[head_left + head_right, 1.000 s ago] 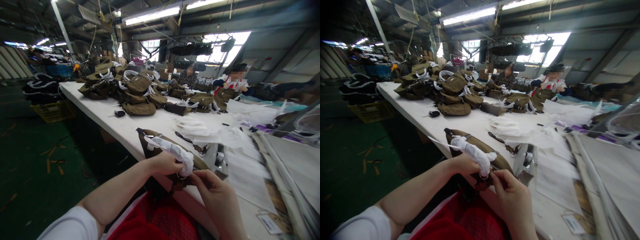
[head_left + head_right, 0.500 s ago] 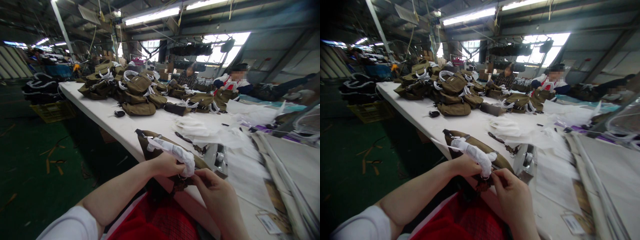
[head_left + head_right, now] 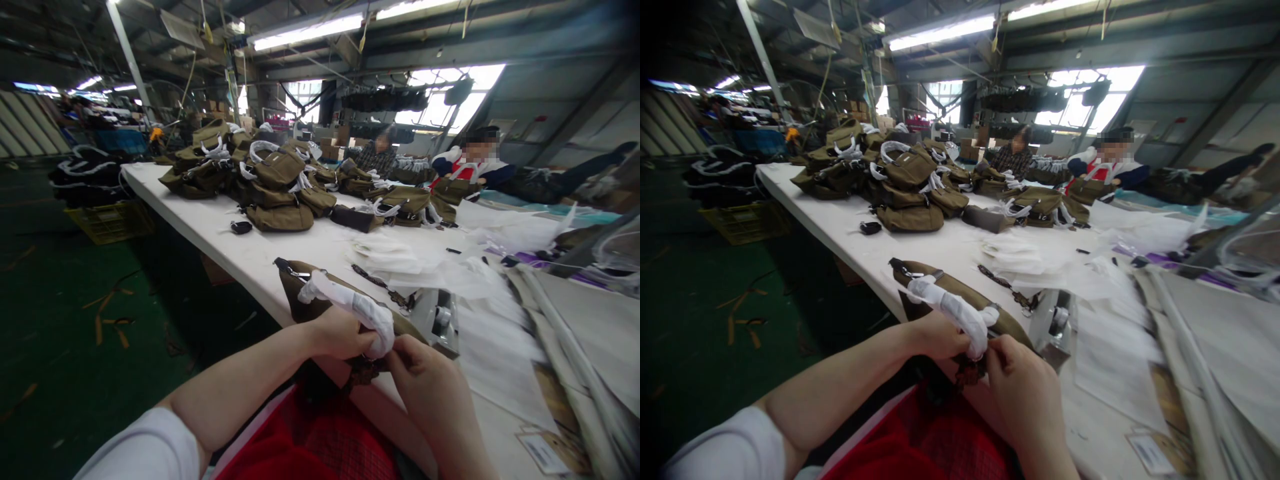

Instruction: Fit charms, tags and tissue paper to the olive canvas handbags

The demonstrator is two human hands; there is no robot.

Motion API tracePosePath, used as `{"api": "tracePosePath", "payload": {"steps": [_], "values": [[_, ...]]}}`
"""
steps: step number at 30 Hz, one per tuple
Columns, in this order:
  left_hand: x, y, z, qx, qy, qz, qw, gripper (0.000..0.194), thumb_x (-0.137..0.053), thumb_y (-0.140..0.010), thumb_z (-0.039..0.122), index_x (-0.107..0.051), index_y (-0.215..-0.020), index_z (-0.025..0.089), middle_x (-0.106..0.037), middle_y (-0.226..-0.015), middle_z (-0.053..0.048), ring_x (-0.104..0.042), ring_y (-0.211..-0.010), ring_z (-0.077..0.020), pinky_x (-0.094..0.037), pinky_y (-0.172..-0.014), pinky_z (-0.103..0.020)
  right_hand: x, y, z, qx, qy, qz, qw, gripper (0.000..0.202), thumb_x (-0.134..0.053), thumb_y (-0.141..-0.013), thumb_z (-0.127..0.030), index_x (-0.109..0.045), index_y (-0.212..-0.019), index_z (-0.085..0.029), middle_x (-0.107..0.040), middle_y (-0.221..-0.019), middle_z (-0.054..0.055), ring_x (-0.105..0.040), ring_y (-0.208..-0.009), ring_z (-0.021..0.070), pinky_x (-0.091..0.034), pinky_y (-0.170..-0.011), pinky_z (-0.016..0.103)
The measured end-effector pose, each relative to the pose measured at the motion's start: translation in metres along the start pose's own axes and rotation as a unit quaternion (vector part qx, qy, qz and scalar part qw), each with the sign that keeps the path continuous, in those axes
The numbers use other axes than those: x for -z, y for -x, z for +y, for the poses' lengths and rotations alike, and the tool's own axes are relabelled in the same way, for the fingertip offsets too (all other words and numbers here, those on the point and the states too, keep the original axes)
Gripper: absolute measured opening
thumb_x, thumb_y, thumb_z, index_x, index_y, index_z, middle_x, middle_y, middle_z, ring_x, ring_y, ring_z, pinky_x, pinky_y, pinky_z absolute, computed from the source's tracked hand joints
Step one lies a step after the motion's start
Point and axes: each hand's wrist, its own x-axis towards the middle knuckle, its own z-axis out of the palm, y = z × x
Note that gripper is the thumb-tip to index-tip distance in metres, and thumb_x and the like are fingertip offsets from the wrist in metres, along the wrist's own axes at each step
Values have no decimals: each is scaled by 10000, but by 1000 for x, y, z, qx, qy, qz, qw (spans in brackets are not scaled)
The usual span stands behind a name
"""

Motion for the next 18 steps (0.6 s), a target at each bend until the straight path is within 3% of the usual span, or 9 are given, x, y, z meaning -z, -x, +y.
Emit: {"api": "tracePosePath", "payload": {"steps": [6, 10, 13, 18], "values": [[1, 1, 5, -27, -58, 1, 998, 216, -515, -883, 274, -701, -959, 193, -725, -1089, -43, -608, -1127, -234, -446, -1045, -334, -2, 0, -2, 23, 9, 8, 1000, 270, -495, -849, -399, -662, -688, -260, -719, -702, 11, -659, -643, 203, -353, -560, 295], [2, 1, 7, 0, -79, -4, 997, 264, -498, -896, 297, -707, -994, 168, -715, -1121, -79, -609, -1130, -266, -455, -1033, -376, -2, 0, -1, 16, -5, 5, 1000, 268, -497, -858, -369, -656, -675, -255, -720, -697, 6, -661, -655, 194, -367, -564, 284], [1, -2, 6, 8, -48, 1, 999, 266, -527, -867, 293, -719, -975, 144, -724, -1083, -88, -629, -1078, -271, -467, -1009, -381, -3, -3, 1, 15, -16, 1, 1000, 261, -500, -858, -335, -653, -664, -251, -712, -673, -4, -647, -637, 183, -370, -566, 282], [-1, -13, 1, -13, 31, 35, 999, 168, -562, -830, 229, -712, -848, 157, -732, -890, -23, -648, -935, -204, -496, -913, -296, -2, -16, 5, 8, -46, -8, 999, 226, -534, -827, -340, -699, -699, -253, -732, -696, -1, -662, -652, 192, -414, -572, 280]]}}
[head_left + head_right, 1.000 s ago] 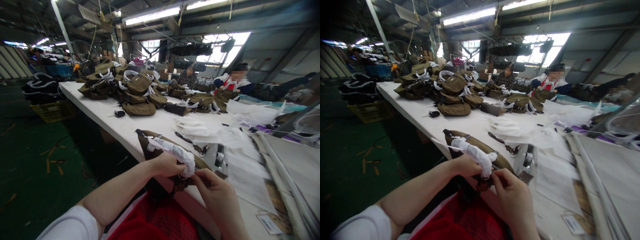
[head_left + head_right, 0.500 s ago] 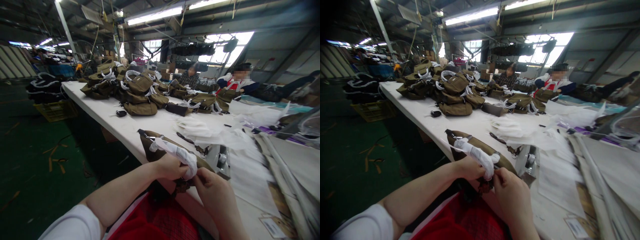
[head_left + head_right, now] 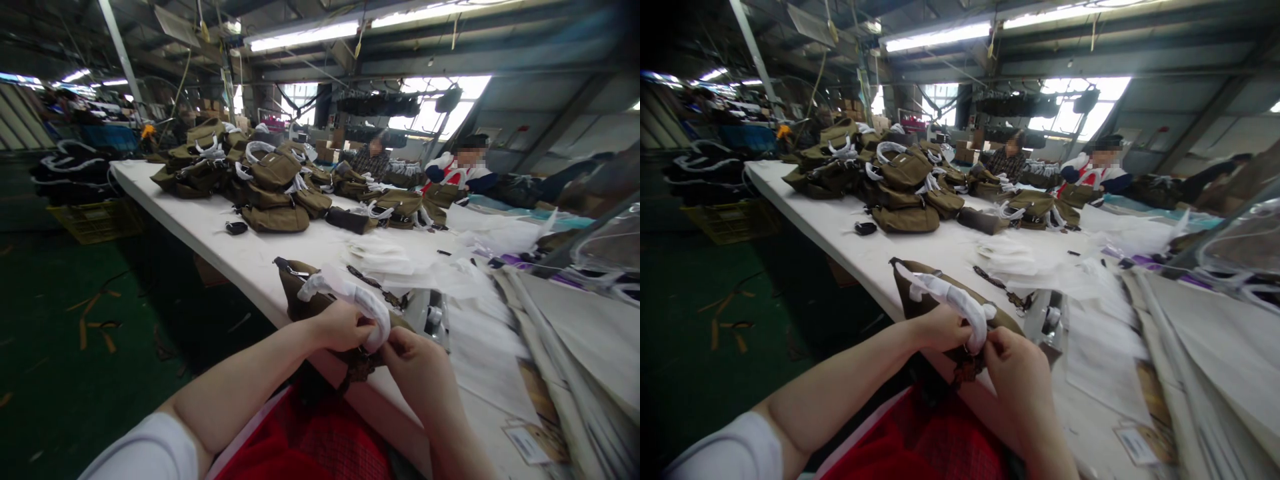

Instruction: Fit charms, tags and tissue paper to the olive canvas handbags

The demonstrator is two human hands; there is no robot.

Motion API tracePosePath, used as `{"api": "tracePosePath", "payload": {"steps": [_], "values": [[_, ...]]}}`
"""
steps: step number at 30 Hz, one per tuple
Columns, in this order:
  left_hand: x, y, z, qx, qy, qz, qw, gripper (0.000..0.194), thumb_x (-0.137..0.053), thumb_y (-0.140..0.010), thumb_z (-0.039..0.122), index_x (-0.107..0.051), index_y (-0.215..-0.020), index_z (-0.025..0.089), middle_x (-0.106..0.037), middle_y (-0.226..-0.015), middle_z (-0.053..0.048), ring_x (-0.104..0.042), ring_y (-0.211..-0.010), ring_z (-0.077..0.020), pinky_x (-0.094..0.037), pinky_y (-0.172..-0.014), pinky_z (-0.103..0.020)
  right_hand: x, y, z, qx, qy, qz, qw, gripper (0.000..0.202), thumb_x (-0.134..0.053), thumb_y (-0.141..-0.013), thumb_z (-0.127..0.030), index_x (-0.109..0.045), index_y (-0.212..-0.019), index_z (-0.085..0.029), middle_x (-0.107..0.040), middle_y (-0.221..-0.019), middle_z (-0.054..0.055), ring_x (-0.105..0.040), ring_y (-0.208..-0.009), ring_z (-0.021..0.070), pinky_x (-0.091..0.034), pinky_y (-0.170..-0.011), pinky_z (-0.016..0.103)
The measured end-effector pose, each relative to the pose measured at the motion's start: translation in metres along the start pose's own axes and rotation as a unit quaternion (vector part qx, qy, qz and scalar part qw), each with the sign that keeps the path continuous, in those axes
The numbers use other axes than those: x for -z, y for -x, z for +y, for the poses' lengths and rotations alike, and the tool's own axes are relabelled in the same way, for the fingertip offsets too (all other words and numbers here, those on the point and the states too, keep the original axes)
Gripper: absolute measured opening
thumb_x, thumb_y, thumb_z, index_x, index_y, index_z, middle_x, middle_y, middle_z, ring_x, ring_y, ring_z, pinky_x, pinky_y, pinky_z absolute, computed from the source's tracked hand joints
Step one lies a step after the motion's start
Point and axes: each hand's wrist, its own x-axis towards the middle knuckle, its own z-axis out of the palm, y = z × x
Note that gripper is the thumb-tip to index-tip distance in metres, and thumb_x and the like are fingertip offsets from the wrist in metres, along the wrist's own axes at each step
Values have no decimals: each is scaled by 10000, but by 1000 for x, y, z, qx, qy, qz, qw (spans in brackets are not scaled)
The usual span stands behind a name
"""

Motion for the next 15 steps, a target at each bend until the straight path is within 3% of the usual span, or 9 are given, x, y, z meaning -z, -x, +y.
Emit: {"api": "tracePosePath", "payload": {"steps": [3, 7, 9, 12, 15], "values": [[0, 1, 3, -21, 19, 53, 998, 171, -537, -849, 208, -689, -794, 152, -712, -841, -27, -642, -864, -186, -501, -855, -282, 3, -2, 2, -9, -45, -8, 999, 229, -539, -830, -381, -732, -814, -258, -753, -765, 10, -690, -700, 209, -475, -610, 289], [-6, 24, 9, -16, 58, 234, 970, 219, -482, -926, 257, -677, -924, 158, -683, -883, -50, -633, -852, -174, -502, -820, -287, -1, 16, 5, -37, -93, 45, 994, 305, -534, -855, -481, -676, -1009, -260, -760, -918, 20, -705, -772, 205, -529, -665, 302], [-13, 39, 8, 10, 90, 296, 951, 247, -453, -957, 288, -663, -1004, 167, -673, -902, -54, -636, -862, -166, -507, -813, -280, -11, 26, 7, -69, -85, 62, 992, 358, -546, -843, -537, -654, -1030, -253, -756, -930, 32, -705, -767, 215, -536, -656, 320], [-28, 52, 2, 45, 91, 275, 956, 221, -485, -939, 275, -663, -1028, 178, -671, -947, -57, -641, -875, -166, -518, -806, -276, -29, 34, 8, -96, -104, 33, 989, 365, -579, -821, -556, -648, -982, -236, -754, -912, 53, -708, -760, 232, -539, -674, 347], [-40, 54, -3, 58, 76, 228, 969, 230, -541, -902, 276, -657, -1078, 183, -674, -1010, -62, -639, -911, -181, -519, -845, -297, -44, 33, 6, -91, -205, 1, 975, 326, -581, -836, -509, -626, -983, -221, -751, -931, 69, -712, -810, 230, -543, -718, 335]]}}
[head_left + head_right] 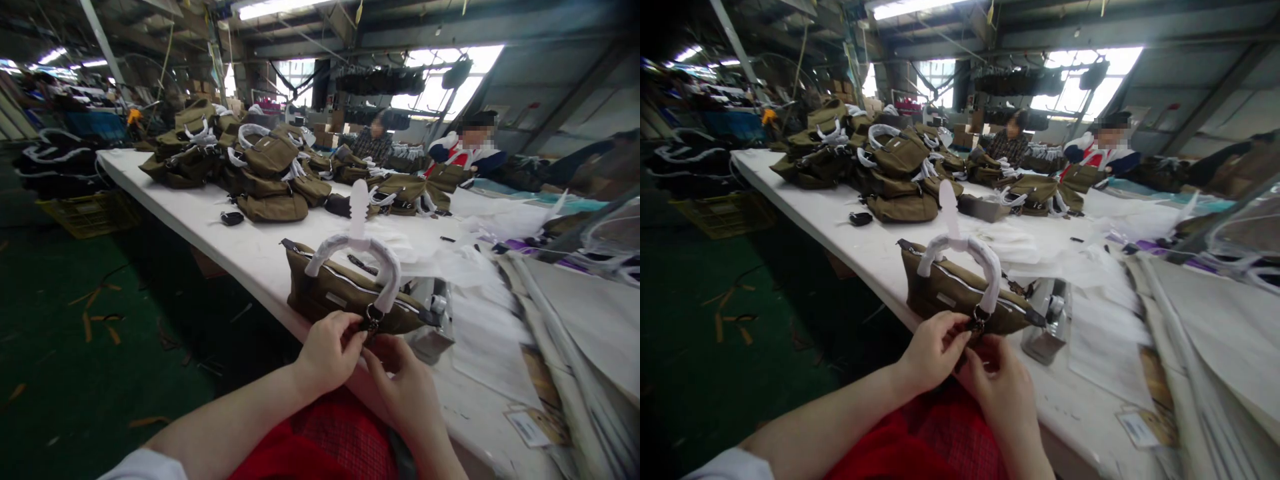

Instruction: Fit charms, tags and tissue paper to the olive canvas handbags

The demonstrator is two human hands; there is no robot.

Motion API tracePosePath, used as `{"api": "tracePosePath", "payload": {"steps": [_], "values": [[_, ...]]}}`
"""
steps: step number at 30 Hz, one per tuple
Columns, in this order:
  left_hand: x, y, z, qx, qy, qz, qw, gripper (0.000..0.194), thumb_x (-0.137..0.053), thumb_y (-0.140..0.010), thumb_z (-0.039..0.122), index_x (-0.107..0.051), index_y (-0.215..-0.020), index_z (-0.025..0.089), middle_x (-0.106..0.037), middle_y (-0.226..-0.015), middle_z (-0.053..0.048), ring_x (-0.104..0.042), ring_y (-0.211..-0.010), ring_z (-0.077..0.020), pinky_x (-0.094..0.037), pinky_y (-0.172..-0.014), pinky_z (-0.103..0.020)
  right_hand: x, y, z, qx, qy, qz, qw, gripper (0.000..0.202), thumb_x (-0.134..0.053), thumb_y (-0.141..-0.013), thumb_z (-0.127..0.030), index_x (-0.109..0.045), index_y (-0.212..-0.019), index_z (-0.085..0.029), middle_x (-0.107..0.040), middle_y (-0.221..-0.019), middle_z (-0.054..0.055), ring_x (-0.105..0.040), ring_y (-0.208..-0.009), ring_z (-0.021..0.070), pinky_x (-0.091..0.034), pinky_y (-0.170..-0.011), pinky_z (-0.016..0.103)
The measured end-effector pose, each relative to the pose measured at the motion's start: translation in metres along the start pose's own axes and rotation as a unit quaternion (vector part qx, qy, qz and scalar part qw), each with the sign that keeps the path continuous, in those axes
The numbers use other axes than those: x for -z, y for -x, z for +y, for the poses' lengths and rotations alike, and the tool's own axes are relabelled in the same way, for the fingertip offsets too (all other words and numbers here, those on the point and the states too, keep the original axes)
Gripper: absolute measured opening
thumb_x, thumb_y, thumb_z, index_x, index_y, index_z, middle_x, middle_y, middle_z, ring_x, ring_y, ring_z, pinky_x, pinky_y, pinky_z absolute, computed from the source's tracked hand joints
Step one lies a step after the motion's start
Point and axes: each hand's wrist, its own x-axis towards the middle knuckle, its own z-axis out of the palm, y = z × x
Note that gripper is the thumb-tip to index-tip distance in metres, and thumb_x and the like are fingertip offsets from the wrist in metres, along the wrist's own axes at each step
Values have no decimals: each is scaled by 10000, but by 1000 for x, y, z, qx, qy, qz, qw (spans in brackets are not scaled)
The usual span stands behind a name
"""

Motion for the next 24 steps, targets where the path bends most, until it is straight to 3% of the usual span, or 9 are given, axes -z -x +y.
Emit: {"api": "tracePosePath", "payload": {"steps": [2, 6, 10, 12, 14, 16, 21, 24], "values": [[-4, 0, -2, 14, 1, -9, 1000, 246, -546, -899, 296, -647, -1093, 182, -669, -1016, -62, -633, -921, -191, -517, -857, -313, -5, -3, 1, -3, -53, -5, 999, 330, -578, -847, -504, -621, -998, -214, -752, -938, 74, -711, -839, 228, -540, -743, 325], [-5, 0, -1, 51, 47, -51, 996, 254, -577, -881, 312, -628, -1095, 186, -663, -1000, -56, -623, -899, -190, -510, -839, -317, -7, -8, 8, -9, -48, 5, 999, 363, -608, -818, -526, -639, -963, -195, -740, -849, 71, -685, -740, 226, -509, -653, 311], [-3, 4, 5, 53, 76, -92, 991, 248, -582, -883, 365, -611, -1014, 157, -639, -1006, -80, -594, -940, -208, -483, -864, -341, -6, -8, 12, -26, -173, -72, 982, 391, -572, -839, -580, -566, -764, -196, -584, -575, -9, -519, -493, 143, -392, -466, 251], [-4, 4, 6, 91, 161, -127, 975, 303, -563, -891, 432, -588, -990, 148, -634, -935, -68, -589, -845, -181, -489, -787, -318, -1, -8, 12, -32, -212, -82, 973, 430, -570, -837, -611, -546, -727, -195, -506, -524, -38, -446, -462, 115, -348, -443, 233], [-6, 2, 3, 144, 271, -150, 940, 370, -550, -886, 494, -562, -994, 141, -617, -841, -38, -565, -718, -139, -477, -678, -273, 6, -9, 13, -21, -194, -66, 979, 443, -579, -837, -614, -535, -701, -194, -480, -524, -44, -422, -479, 105, -339, -463, 226], [-7, -1, -2, 169, 324, -139, 920, 406, -560, -874, 523, -546, -1004, 139, -574, -714, 9, -511, -600, -102, -430, -582, -230, 12, -11, 16, -14, -164, -57, 985, 457, -546, -860, -619, -504, -675, -204, -472, -515, -45, -422, -483, 105, -343, -482, 227], [-5, -2, -3, 139, 261, -39, 954, 310, -526, -919, 475, -531, -952, 167, -511, -577, 64, -441, -481, -69, -365, -500, -191, 11, -9, 17, 18, -49, 2, 999, 449, -465, -908, -578, -489, -644, -216, -509, -516, -21, -480, -508, 132, -366, -519, 246], [-4, 3, 2, 108, 190, -68, 974, 260, -507, -938, 430, -518, -1043, 192, -604, -659, 35, -576, -571, -113, -467, -574, -219, 3, -5, 12, 48, -77, -44, 995, 389, -428, -938, -494, -569, -723, -203, -605, -628, 8, -554, -586, 150, -426, -562, 251]]}}
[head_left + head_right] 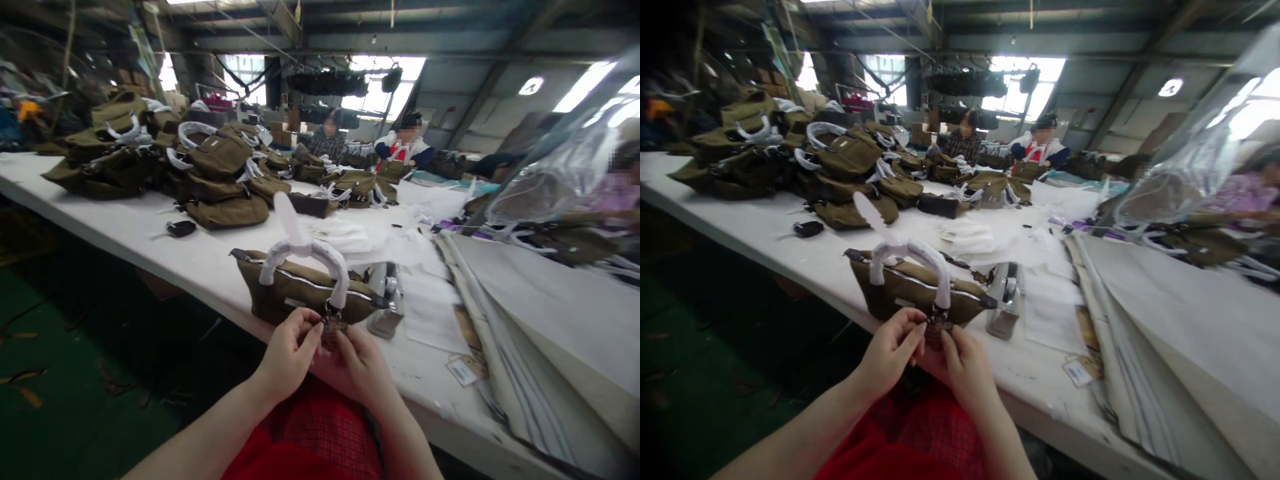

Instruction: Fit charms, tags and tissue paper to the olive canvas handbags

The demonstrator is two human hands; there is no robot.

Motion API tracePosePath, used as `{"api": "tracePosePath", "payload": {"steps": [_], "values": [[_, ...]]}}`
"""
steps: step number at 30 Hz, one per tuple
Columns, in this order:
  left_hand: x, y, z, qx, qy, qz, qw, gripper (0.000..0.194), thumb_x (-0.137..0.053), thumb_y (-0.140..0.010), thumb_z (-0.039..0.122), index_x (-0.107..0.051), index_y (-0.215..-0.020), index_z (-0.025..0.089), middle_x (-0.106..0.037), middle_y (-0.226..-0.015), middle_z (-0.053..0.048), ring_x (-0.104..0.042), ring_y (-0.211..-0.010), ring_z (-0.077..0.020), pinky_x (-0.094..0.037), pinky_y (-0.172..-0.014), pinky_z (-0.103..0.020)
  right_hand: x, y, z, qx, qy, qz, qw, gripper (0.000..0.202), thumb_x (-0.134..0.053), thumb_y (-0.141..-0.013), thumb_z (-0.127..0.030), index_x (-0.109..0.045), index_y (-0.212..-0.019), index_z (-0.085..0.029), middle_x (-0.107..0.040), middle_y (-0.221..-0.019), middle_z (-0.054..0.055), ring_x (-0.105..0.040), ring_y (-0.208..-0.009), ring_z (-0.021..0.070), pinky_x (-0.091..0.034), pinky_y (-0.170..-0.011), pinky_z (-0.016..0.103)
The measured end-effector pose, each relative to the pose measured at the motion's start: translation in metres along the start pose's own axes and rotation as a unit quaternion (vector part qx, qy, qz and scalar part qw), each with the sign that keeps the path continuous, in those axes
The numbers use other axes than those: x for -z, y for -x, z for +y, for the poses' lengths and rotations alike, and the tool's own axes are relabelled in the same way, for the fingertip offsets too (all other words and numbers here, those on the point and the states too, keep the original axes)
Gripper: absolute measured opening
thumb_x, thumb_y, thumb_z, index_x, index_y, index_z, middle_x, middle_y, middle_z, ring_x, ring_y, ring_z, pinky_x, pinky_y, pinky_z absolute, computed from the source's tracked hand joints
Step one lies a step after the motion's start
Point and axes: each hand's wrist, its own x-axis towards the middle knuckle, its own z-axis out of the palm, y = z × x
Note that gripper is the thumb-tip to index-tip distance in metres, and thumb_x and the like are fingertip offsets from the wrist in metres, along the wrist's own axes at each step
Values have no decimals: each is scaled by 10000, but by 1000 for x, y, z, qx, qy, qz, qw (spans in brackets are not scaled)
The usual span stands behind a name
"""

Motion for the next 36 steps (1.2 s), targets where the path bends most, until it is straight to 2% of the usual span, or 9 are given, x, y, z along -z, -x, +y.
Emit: {"api": "tracePosePath", "payload": {"steps": [3, 10, 14, 17, 21, 25, 28, 33, 36], "values": [[3, 3, -4, -34, -115, -20, 993, 281, -518, -931, 383, -520, -1157, 215, -707, -948, -45, -691, -865, -189, -548, -784, -298, 4, 3, 5, 9, -39, -4, 999, 290, -466, -935, -425, -636, -944, -190, -703, -830, 38, -640, -730, 169, -499, -664, 266], [13, 11, -29, -32, -182, 6, 983, 408, -514, -928, 417, -500, -1273, 200, -688, -1099, -78, -700, -912, -192, -585, -828, -335, 80, 20, 55, -42, 35, 237, 970, 383, -508, -899, -561, -619, -855, -197, -659, -677, 21, -647, -654, 178, -523, -653, 282], [7, 18, -29, -61, -163, 2, 985, 370, -505, -943, 398, -503, -1262, 210, -688, -1092, -66, -694, -899, -163, -587, -831, -307, 117, 16, 93, -102, 244, 238, 934, 394, -407, -944, -525, -636, -934, -204, -705, -818, 47, -667, -757, 183, -507, -721, 285], [4, 20, -24, -77, -159, -2, 984, 337, -509, -947, 379, -517, -1240, 214, -690, -1068, -58, -688, -878, -153, -584, -816, -294, 139, 2, 126, -146, 358, 228, 894, 323, -604, -819, -368, -659, -1050, -148, -698, -1042, 143, -659, -913, 258, -474, -799, 349], [7, 20, -15, -84, -155, -14, 984, 315, -520, -943, 374, -544, -1216, 217, -694, -1045, -52, -680, -892, -153, -574, -808, -279, 164, -13, 150, -183, 405, 221, 868, 92, -622, -730, -215, -674, -738, -139, -691, -804, 144, -638, -765, 256, -440, -711, 340], [9, 22, -8, -60, -127, -41, 989, 291, -534, -934, 389, -592, -1155, 209, -702, -1021, -57, -676, -885, -164, -563, -827, -294, 165, 0, 120, -147, 431, 321, 830, 272, -484, -901, -351, -652, -808, -158, -678, -859, 129, -620, -792, 238, -440, -720, 335], [4, 22, -1, -8, -74, -95, 993, 327, -583, -901, 399, -603, -1151, 189, -706, -1046, -83, -677, -920, -195, -558, -852, -327, 142, 21, 74, 54, 404, 415, 814, 277, -524, -923, -413, -660, -917, -172, -685, -975, 124, -643, -895, 239, -474, -800, 336], [-2, 22, 16, 8, -33, -145, 989, 402, -639, -860, 424, -599, -1169, 171, -687, -1122, -125, -660, -990, -229, -533, -899, -373, 98, 45, 13, 241, 356, 338, 837, 72, -635, -889, -291, -614, -904, -224, -695, -885, 70, -670, -811, 208, -521, -728, 308], [5, 23, 22, 9, 39, -171, 984, 566, -698, -806, 463, -542, -1265, 171, -638, -1238, -151, -633, -1090, -255, -514, -942, -387, 66, 56, -5, 283, 336, 178, 881, 45, -602, -860, -203, -619, -888, -234, -703, -1064, 98, -677, -949, 222, -558, -779, 313]]}}
